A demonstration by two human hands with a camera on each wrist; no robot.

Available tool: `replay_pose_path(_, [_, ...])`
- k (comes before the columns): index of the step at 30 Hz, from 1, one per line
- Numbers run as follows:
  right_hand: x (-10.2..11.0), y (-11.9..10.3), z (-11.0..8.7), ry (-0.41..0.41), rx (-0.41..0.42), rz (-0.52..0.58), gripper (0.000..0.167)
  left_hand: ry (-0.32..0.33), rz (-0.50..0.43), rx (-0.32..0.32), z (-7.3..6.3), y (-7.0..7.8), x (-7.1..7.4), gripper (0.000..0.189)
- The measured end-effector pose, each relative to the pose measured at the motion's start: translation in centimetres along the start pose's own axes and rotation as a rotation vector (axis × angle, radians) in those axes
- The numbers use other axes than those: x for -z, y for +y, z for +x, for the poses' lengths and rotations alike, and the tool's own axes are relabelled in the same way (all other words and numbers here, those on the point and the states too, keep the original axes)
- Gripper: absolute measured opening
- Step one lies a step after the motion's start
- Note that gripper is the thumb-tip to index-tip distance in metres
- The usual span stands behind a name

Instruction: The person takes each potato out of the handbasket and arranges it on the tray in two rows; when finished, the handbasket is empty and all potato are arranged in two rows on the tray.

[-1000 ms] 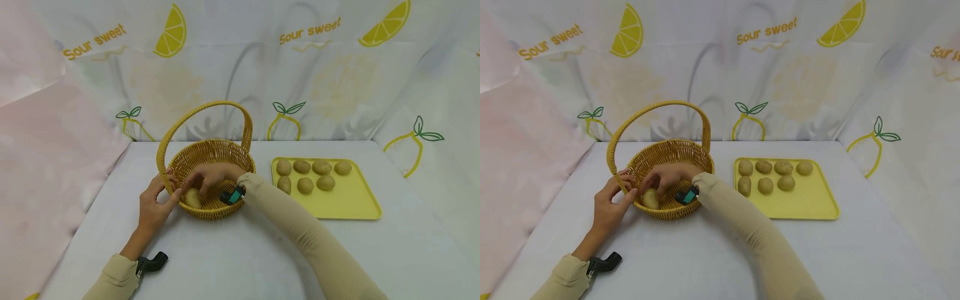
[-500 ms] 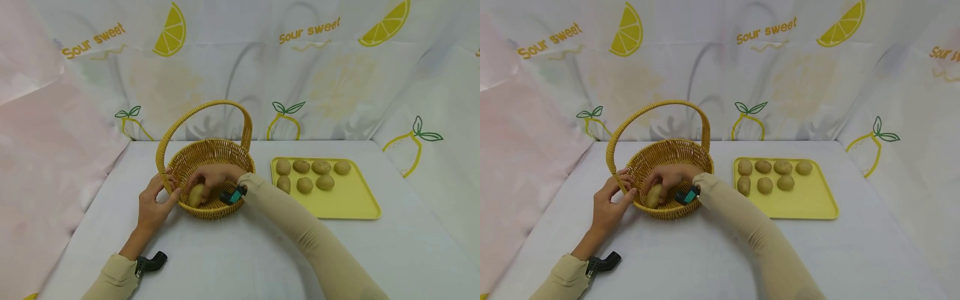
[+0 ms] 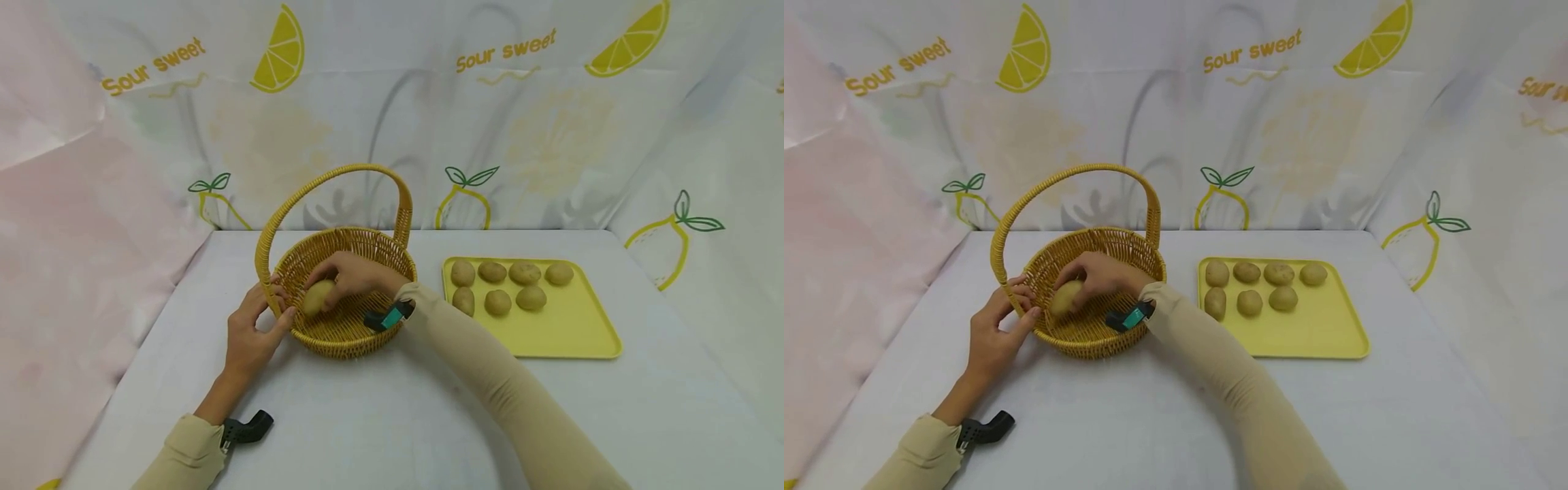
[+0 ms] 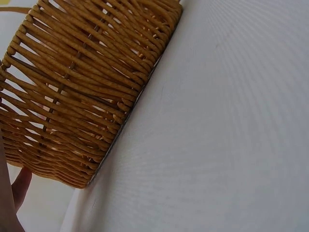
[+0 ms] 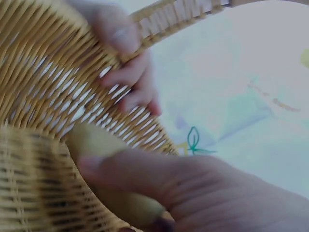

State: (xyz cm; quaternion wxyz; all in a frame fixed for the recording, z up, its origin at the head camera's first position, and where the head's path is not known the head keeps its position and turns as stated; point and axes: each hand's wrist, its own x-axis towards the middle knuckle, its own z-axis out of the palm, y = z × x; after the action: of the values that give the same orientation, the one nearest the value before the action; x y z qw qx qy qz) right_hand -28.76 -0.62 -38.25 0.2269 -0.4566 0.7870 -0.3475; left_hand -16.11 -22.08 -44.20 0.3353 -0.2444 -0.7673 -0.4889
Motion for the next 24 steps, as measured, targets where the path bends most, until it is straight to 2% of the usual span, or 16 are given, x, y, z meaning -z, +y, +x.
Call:
replay_pose_path(3, [0.2, 0.0, -0.3, 0.054, -0.014, 0.015, 0.043, 0.005, -0.012, -0.01, 0.5, 1.5, -0.1, 0.01])
replay_pose_path(6, [0.2, -0.2, -0.5, 0.101, -0.031, 0.022, 0.043, 0.014, -0.011, -0.014, 0.7, 2.1, -0.1, 0.01])
replay_pose_path(9, [0.1, -0.3, -0.7, 0.154, -0.046, 0.021, 0.044, 0.015, -0.006, -0.007, 0.3, 0.9, -0.1, 0.012])
replay_pose_path(14, [0.1, -0.3, -0.9, 0.23, -0.043, 0.011, 0.044, 0.006, -0.003, -0.009, 0.0, 0.1, -0.1, 0.012])
replay_pose_path(16, [0.1, -0.2, -1.0, 0.249, -0.038, 0.007, 0.044, 0.008, 0.002, -0.013, 0.0, 0.1, -0.1, 0.012])
replay_pose_path(19, [0.1, -0.5, -1.2, 0.269, -0.032, 0.0, 0.044, 0.001, 0.011, -0.004, -0.3, -0.9, 0.0, 0.013])
replay_pose_path(24, [0.2, -1.0, -1.5, 0.287, -0.005, -0.001, 0.043, -0.01, 0.007, 0.01, -0.4, -1.0, 0.2, 0.012])
